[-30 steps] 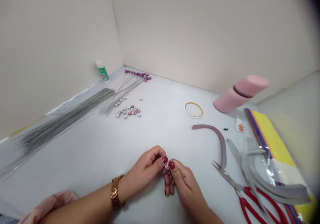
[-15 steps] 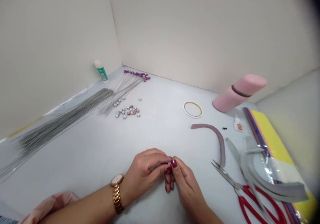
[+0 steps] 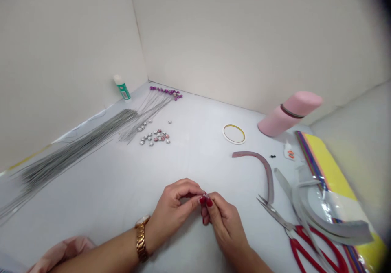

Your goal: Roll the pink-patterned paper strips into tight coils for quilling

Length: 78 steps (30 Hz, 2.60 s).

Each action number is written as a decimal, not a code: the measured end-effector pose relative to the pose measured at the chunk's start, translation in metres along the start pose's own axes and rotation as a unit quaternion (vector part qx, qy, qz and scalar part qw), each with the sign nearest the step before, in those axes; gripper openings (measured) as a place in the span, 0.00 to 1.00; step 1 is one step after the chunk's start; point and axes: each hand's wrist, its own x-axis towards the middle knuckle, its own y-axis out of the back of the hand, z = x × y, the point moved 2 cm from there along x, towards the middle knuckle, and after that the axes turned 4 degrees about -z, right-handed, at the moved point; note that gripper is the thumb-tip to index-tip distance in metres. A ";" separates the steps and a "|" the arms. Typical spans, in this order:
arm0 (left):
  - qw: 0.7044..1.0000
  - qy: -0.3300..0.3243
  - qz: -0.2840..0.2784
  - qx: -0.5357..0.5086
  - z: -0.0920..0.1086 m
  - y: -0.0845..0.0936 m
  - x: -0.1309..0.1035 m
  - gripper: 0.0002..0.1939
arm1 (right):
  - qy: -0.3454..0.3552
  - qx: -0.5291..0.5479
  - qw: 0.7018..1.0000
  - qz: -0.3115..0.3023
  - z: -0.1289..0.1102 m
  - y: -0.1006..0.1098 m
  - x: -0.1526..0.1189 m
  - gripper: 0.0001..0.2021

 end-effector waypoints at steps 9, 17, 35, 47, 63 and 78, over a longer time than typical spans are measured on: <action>0.998 0.056 -0.035 0.014 -0.004 -0.001 0.000 0.08 | 0.013 0.025 0.995 0.100 0.001 0.002 -0.006 0.05; 0.998 0.008 -0.063 0.026 -0.001 -0.003 -0.006 0.06 | 0.048 0.021 0.991 0.124 -0.008 0.003 -0.004 0.04; 0.978 0.078 -0.093 -0.172 -0.002 -0.001 -0.001 0.08 | -0.050 0.297 0.951 0.071 -0.009 -0.005 0.002 0.09; 0.959 0.084 -0.097 -0.253 0.000 -0.004 0.000 0.08 | -0.022 0.309 0.943 0.118 -0.011 -0.012 0.003 0.11; 0.954 0.092 -0.069 -0.278 -0.006 -0.005 -0.001 0.09 | 0.007 0.280 0.951 0.130 -0.013 -0.012 0.004 0.09; 0.959 0.121 -0.059 -0.250 -0.002 -0.007 -0.005 0.12 | 0.069 0.140 0.976 0.149 -0.020 -0.015 -0.004 0.08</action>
